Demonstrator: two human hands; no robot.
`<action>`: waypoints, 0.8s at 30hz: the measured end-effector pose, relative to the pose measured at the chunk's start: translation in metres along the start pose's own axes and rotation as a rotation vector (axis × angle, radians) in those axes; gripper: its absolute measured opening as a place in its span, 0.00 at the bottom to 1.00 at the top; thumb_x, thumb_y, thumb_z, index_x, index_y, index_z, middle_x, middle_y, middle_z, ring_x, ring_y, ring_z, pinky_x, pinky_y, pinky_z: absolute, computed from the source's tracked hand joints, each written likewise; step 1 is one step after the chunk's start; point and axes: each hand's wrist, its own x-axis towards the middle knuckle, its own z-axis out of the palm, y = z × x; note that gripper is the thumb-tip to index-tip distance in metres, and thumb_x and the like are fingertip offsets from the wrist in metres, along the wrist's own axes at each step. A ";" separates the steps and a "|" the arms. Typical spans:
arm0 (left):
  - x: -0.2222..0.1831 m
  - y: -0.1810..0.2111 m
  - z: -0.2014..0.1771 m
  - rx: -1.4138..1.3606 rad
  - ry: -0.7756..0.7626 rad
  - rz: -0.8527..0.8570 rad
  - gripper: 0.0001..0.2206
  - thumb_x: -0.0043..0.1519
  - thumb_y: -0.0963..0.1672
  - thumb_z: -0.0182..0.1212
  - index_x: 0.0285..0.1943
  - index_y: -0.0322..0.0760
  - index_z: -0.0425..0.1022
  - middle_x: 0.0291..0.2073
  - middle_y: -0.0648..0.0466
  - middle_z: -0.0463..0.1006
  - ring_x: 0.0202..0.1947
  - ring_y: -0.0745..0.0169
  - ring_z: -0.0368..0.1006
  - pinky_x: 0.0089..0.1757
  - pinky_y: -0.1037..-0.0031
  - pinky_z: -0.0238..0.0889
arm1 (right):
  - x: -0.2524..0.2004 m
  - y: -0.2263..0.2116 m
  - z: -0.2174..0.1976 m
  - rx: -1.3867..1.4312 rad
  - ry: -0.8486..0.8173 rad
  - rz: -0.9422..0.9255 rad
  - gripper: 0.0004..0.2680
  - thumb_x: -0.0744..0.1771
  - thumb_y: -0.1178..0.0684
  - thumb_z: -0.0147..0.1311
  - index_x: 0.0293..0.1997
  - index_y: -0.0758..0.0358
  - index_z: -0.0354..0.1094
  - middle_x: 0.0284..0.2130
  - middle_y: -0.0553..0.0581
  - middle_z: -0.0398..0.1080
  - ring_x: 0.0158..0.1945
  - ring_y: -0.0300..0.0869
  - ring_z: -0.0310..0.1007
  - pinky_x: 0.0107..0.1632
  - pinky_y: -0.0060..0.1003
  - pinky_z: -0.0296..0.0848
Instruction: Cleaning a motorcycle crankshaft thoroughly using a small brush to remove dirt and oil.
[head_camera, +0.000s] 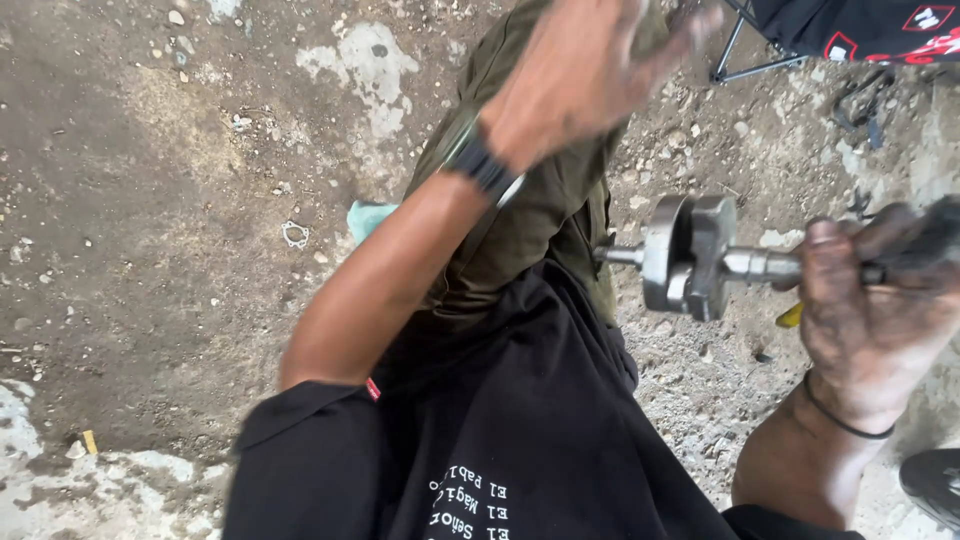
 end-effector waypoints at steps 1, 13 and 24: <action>-0.020 0.023 -0.010 -0.002 -0.005 -0.002 0.19 0.69 0.57 0.41 0.57 0.46 0.61 0.42 0.57 0.79 0.26 0.73 0.67 0.31 0.82 0.67 | -0.002 0.002 -0.001 0.000 0.002 0.006 0.10 0.78 0.64 0.47 0.53 0.51 0.49 0.37 0.46 0.58 0.27 0.30 0.61 0.33 0.27 0.66; -0.097 0.099 -0.034 -0.425 -0.446 -0.738 0.24 0.61 0.59 0.38 0.46 0.43 0.69 0.41 0.57 0.76 0.41 0.66 0.69 0.46 0.72 0.63 | 0.013 0.002 0.032 -0.372 -0.138 -0.021 0.13 0.75 0.56 0.50 0.31 0.58 0.57 0.20 0.47 0.59 0.18 0.34 0.55 0.23 0.31 0.56; -0.075 0.010 0.004 -0.024 -0.342 0.257 0.17 0.64 0.52 0.51 0.43 0.33 0.73 0.35 0.39 0.77 0.44 0.32 0.73 0.51 0.55 0.59 | -0.046 0.023 0.068 -0.215 -0.237 0.504 0.08 0.67 0.55 0.61 0.39 0.67 0.65 0.26 0.59 0.68 0.26 0.43 0.69 0.33 0.40 0.67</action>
